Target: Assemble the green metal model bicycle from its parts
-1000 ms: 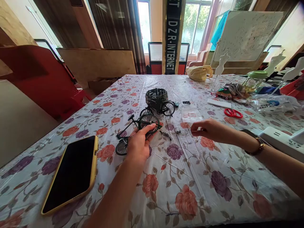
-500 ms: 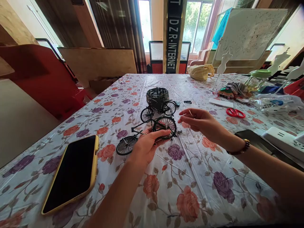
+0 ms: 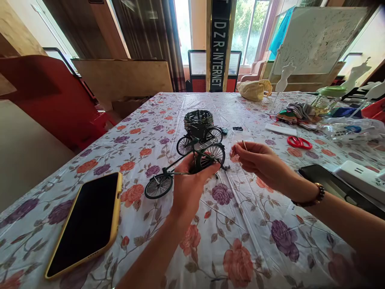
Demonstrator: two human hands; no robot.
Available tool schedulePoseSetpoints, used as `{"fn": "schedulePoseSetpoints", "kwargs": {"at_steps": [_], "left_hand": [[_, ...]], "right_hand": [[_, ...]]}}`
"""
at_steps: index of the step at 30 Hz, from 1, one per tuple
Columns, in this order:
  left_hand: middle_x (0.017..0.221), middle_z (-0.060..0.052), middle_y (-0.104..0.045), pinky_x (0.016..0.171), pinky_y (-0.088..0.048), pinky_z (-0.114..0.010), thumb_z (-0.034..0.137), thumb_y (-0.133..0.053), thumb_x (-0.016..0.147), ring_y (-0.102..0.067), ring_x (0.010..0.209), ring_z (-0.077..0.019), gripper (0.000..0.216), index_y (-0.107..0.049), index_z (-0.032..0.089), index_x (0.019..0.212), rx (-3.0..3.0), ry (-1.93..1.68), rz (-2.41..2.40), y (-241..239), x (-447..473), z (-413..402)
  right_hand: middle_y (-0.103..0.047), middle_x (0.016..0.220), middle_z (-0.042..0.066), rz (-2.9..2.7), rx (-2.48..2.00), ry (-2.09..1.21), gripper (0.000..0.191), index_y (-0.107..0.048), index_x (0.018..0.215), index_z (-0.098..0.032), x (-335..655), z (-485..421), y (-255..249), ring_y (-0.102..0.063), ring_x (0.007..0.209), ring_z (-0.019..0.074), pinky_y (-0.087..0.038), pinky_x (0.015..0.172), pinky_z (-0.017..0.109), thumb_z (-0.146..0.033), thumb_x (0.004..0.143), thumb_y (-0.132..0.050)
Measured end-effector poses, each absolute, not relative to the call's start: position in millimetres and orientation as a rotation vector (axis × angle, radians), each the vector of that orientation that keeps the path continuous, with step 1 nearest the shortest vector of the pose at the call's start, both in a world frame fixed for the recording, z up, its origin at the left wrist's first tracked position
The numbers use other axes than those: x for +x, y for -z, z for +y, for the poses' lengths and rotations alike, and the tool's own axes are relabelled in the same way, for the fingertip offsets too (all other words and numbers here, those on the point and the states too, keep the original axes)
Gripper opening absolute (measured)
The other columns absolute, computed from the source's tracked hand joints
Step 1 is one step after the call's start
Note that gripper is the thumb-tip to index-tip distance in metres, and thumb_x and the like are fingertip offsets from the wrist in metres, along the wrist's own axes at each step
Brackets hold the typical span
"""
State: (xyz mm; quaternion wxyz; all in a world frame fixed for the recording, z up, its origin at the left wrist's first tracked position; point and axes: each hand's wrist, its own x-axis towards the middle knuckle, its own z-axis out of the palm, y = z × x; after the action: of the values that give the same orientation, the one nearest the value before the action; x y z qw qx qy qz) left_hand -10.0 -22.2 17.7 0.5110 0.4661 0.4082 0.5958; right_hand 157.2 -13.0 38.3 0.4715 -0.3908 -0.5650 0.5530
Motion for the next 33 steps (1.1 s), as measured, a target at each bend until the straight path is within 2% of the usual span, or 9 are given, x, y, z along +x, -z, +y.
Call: {"fn": "schedulePoseSetpoints", "kwargs": {"at_steps": [3,8,12,24,33], "left_hand": [[0.074,0.002,-0.065,0.065,-0.045,-0.018,0.02,-0.07,0.06,-0.059,0.07,-0.0122,0.017,-0.064,0.02,0.076,1.245,-1.549,1.075,-21,-8,-27],[0.08,0.0,-0.066,0.068,-0.047,-0.022,0.022,-0.068,0.064,-0.06,0.075,-0.0159,0.015,-0.064,0.019,0.078,1.357,-1.536,1.064,-28,-4,-34],[0.079,0.0,-0.067,0.067,-0.047,-0.022,0.021,-0.069,0.062,-0.06,0.075,-0.0164,0.016,-0.064,0.019,0.078,1.381,-1.534,1.12,-31,-3,-38],[0.071,0.006,-0.063,0.06,-0.043,-0.019,0.025,-0.07,0.063,-0.057,0.067,-0.0102,0.015,-0.06,0.021,0.073,1.505,-1.569,1.2,-29,-3,-41],[0.063,0.007,-0.057,0.059,-0.043,-0.018,0.027,-0.07,0.063,-0.055,0.066,-0.0096,0.016,-0.059,0.021,0.073,1.484,-1.541,1.183,-30,-3,-43]], "right_hand": [[-0.039,0.059,-0.004,-1.433,-0.965,-1.291,0.021,-0.061,0.074,-0.018,153,-22,-41,-0.019,0.045,0.0037,-0.011,0.039,0.023,-0.038,0.077,-0.056],[-0.035,0.054,-0.005,-1.467,-1.016,-1.245,0.021,-0.062,0.075,-0.02,147,-33,-44,-0.02,0.043,0.0044,-0.01,0.038,0.023,-0.04,0.075,-0.058],[-0.038,0.055,-0.004,-1.381,-1.012,-1.189,0.018,-0.064,0.078,-0.021,146,-37,-42,-0.021,0.044,0.0048,-0.011,0.039,0.024,-0.038,0.073,-0.061],[-0.037,0.055,-0.005,-1.235,-0.991,-1.302,0.014,-0.064,0.073,-0.02,145,-41,-44,-0.021,0.045,0.0034,-0.013,0.041,0.024,-0.034,0.071,-0.064],[-0.035,0.052,-0.006,-1.214,-0.987,-1.303,0.014,-0.065,0.073,-0.021,145,-40,-43,-0.021,0.044,0.0036,-0.013,0.04,0.023,-0.035,0.068,-0.066]]}}
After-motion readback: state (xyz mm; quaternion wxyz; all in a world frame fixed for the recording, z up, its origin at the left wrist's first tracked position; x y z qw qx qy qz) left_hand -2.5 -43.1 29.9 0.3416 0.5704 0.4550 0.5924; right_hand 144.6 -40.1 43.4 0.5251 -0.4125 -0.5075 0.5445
